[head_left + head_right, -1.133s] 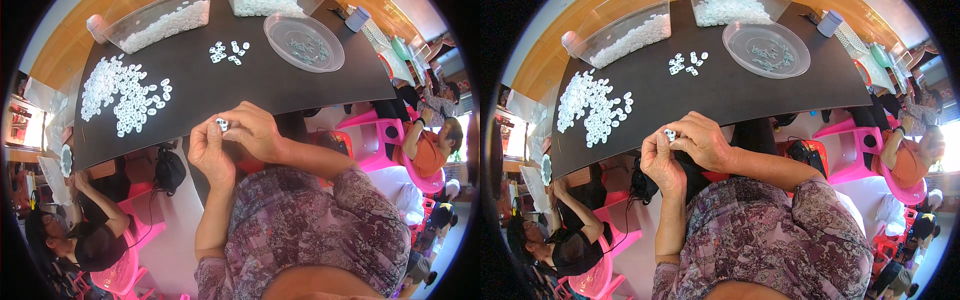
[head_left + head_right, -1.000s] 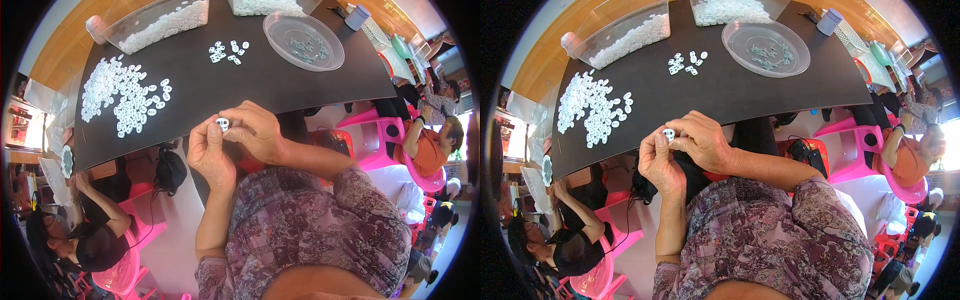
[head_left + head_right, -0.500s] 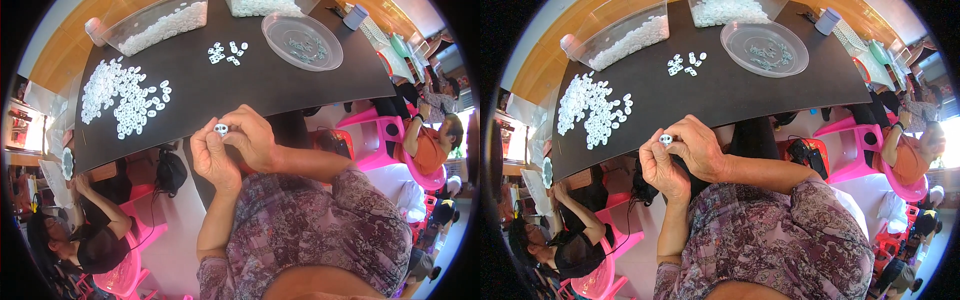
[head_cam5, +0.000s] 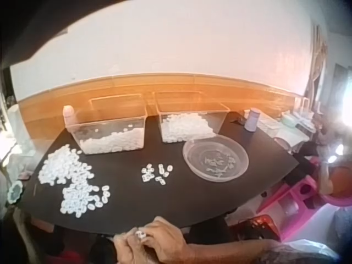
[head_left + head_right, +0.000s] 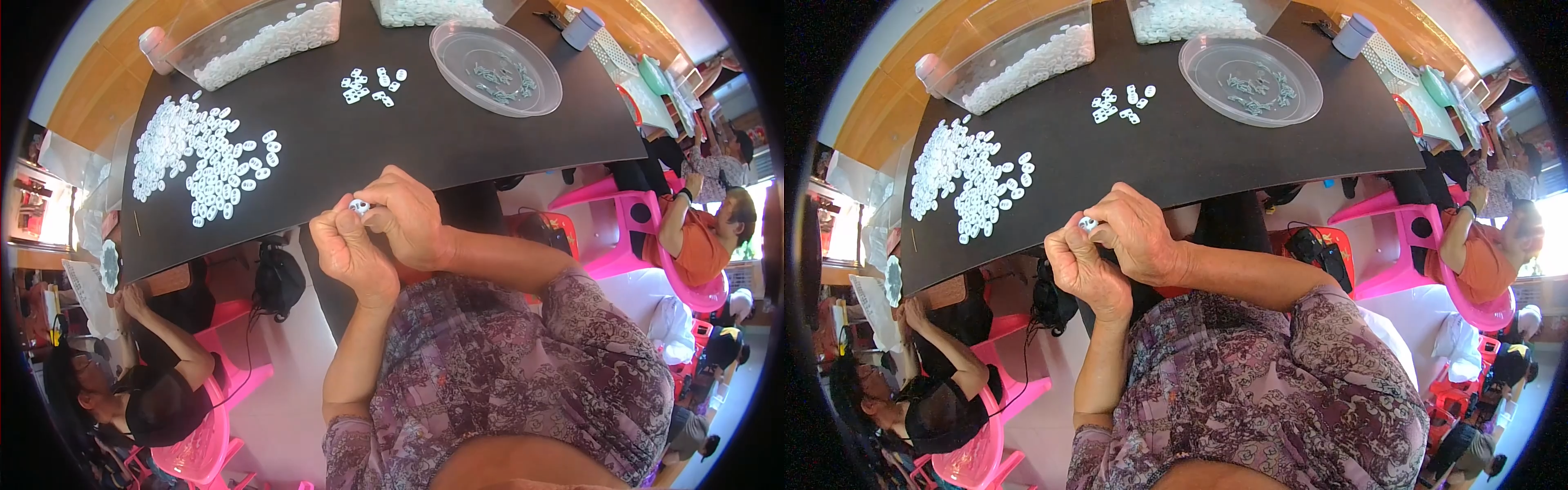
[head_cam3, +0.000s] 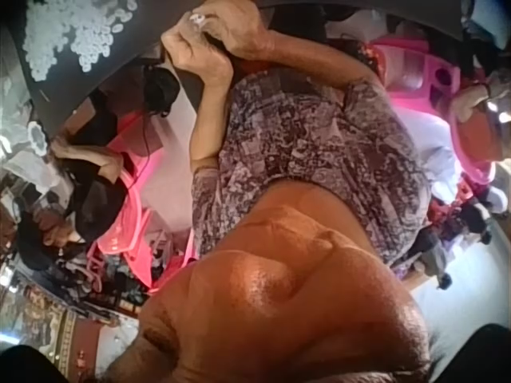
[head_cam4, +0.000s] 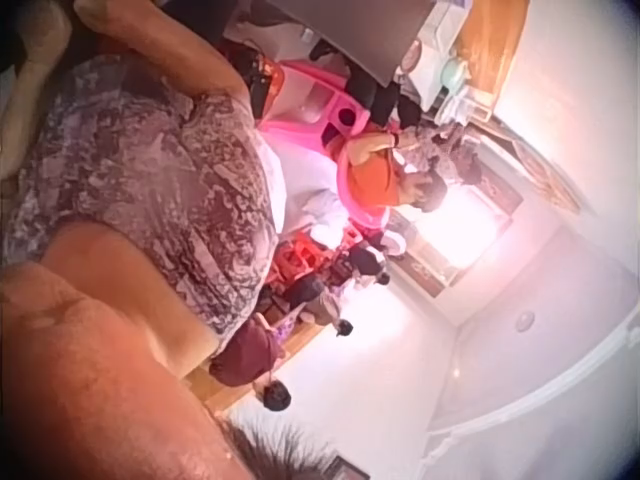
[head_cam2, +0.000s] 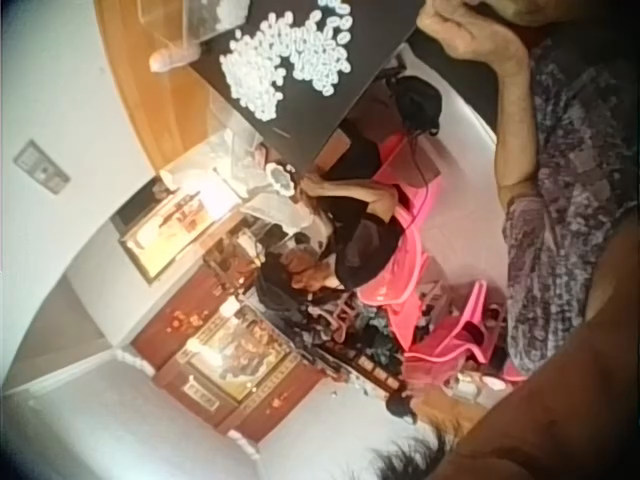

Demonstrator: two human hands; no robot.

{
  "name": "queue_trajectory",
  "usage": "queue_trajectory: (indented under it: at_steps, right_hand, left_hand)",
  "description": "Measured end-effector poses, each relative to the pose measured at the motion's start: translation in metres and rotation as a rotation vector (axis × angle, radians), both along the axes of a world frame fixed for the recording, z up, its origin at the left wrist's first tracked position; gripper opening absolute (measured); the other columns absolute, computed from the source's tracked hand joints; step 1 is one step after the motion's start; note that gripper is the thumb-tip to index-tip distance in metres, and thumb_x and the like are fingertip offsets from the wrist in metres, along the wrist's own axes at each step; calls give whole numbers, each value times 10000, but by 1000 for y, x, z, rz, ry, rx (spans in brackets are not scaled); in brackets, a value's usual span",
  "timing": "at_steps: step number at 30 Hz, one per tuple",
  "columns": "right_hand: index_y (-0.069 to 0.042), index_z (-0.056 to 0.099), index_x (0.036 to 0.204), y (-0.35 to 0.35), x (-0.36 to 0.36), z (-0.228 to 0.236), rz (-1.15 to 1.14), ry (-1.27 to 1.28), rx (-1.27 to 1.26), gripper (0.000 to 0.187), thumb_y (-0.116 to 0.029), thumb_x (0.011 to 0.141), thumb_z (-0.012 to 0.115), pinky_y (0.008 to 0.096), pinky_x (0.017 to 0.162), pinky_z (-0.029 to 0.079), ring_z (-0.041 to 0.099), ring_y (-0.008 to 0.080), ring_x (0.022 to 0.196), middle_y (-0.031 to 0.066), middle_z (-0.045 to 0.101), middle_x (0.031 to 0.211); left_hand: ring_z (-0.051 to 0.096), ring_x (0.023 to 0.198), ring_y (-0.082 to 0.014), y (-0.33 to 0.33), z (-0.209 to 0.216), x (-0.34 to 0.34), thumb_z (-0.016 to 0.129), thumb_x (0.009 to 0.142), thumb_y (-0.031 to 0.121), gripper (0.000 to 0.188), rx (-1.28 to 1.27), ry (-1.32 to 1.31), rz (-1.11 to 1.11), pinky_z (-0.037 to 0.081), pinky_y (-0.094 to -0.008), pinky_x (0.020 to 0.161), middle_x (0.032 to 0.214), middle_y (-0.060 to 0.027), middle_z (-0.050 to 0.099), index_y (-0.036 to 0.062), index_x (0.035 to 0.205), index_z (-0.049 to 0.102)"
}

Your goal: The recorder is manually assembling small white connectors by inserting pins taken from a sorting tray.

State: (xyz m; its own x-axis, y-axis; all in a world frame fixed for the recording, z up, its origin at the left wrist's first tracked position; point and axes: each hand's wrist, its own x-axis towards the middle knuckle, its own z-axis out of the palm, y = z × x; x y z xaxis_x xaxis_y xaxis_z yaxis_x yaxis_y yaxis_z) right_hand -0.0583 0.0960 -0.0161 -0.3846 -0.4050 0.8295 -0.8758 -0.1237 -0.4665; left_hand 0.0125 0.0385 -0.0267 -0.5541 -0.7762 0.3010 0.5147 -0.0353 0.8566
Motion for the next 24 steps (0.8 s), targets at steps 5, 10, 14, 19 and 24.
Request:
queue_trajectory:
  at_steps: [5,10,14,19,24]
  right_hand:
    - [1,544,937,-1,-4,-2,12,-12,-6,232,-10,735,659,300,533,414,506,215,607,96,589,778]
    - [-7,548,950,-1,0,6,-5,-27,5,260,-29,730,684,293,559,420,509,207,633,87,591,805]
    - [-14,551,949,-2,4,6,3,-95,-19,285,-72,721,712,294,565,425,512,198,649,81,595,814]
    - [-18,517,919,-5,3,10,30,-73,-53,266,-42,720,691,316,546,394,475,236,639,91,542,788]
    - [-6,531,920,-5,5,13,47,-31,-62,222,-72,763,674,307,542,427,515,222,628,106,594,816]
  left_hand:
    - [500,812,-88,0,3,-2,464,961,189,212,13,-25,10,435,-247,743,916,-66,529,-18,921,487]
    - [521,834,-109,-4,6,1,472,957,176,227,49,-119,48,439,-255,762,991,-114,567,-41,952,540]
    - [506,775,-73,0,15,2,482,954,191,229,83,-55,41,448,-226,698,865,-50,554,-32,974,533]
    - [509,818,-81,3,21,4,483,952,217,257,-24,-81,99,453,-232,732,944,-69,549,-34,983,526]
    - [507,825,-85,3,19,8,469,957,235,267,-69,-39,102,456,-240,735,964,-81,548,-26,994,513]
